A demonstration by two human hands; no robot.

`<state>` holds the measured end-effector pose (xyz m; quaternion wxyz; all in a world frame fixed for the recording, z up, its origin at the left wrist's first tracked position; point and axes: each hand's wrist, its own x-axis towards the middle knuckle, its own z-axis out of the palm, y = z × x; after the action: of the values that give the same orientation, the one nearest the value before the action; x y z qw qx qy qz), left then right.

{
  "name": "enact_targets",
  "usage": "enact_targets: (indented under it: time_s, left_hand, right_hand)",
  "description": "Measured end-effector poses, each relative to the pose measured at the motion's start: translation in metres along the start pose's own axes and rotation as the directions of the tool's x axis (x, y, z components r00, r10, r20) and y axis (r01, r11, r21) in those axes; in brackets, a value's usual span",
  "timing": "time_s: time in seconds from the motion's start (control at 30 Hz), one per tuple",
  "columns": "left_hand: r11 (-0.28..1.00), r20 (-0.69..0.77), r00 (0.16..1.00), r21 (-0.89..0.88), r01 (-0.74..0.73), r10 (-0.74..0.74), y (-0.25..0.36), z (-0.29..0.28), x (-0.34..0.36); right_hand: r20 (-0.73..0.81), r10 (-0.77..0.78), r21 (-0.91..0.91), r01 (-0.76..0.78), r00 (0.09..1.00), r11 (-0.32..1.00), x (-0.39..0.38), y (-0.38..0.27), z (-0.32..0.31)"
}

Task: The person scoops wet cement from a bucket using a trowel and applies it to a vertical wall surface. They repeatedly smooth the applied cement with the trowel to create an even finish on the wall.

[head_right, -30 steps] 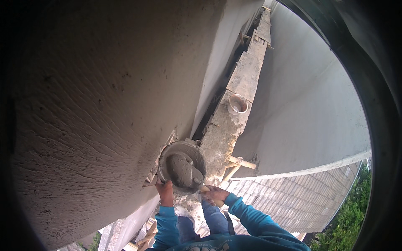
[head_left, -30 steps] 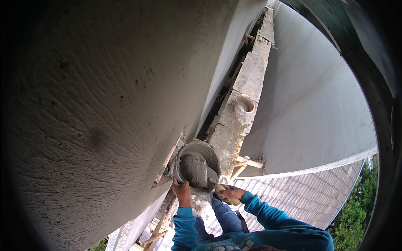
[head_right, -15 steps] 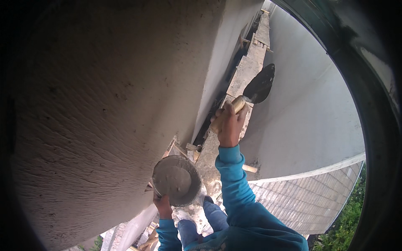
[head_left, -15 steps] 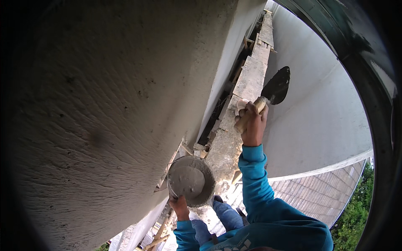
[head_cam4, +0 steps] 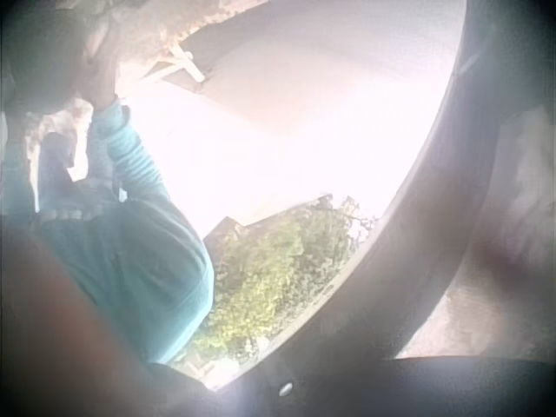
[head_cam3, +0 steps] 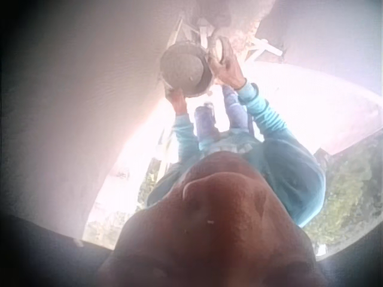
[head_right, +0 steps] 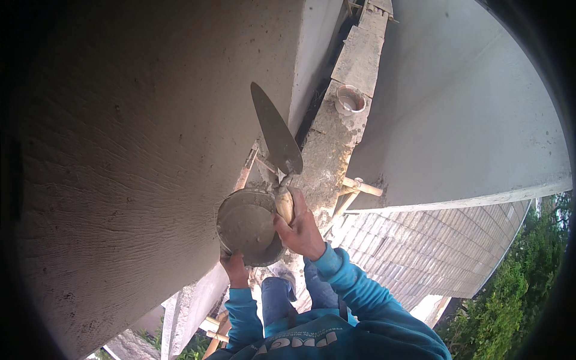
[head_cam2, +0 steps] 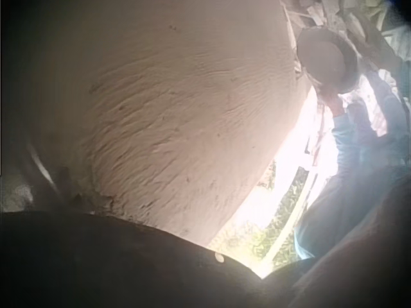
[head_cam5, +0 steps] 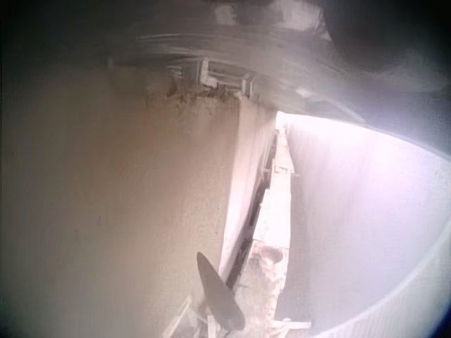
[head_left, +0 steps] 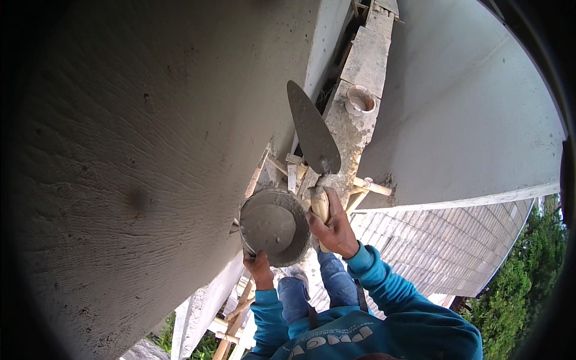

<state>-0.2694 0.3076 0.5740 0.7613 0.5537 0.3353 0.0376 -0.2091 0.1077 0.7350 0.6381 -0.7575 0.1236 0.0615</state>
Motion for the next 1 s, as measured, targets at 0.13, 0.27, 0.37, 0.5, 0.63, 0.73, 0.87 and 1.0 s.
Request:
enact_targets:
  time_s: [0.13,0.27,0.37,0.5,0.63,0.73,0.87,1.0]
  left_hand:
    - [0.997,0.134,0.991,0.076,-0.018,0.007,-0.019,-0.008,0.013]
    - [0.966,0.261,0.963,0.258,-0.009,-0.061,0.002,0.014,0.012]
    - [0.911,0.330,0.929,0.412,0.018,-0.168,-0.003,0.016,0.019]
    - [0.936,0.340,0.934,0.350,-0.019,-0.108,-0.034,0.005,0.044]
    - [0.947,0.281,0.955,0.321,-0.002,-0.093,-0.028,0.006,0.047]
    - [0.968,0.196,0.977,0.249,0.030,-0.081,-0.031,0.003,0.047]
    - [0.957,0.122,0.988,0.285,0.056,-0.094,-0.043,-0.021,0.053]
    - [0.943,0.075,0.996,0.333,0.024,-0.051,-0.041,-0.041,0.055]
  right_hand:
    - [0.289,0.281,-0.384,-0.158,0.915,0.910,-0.094,0.092,-0.032]
    - [0.181,0.228,-0.568,-0.087,0.957,0.819,-0.102,0.172,0.001]
    - [0.288,0.406,-0.206,-0.358,0.867,0.911,-0.082,0.214,0.023]
    - [0.717,0.336,0.394,-0.752,0.611,0.528,-0.088,0.212,0.007]
    - [0.655,0.365,0.579,-0.750,0.662,0.322,-0.115,0.167,-0.013]
    - [0.518,0.354,0.715,-0.621,0.779,0.322,-0.117,0.138,-0.015]
    - [0.081,0.407,0.771,-0.316,0.910,0.554,-0.066,0.128,0.012]
    - [-0.472,0.408,0.320,-0.279,0.781,0.905,0.079,0.160,0.074]
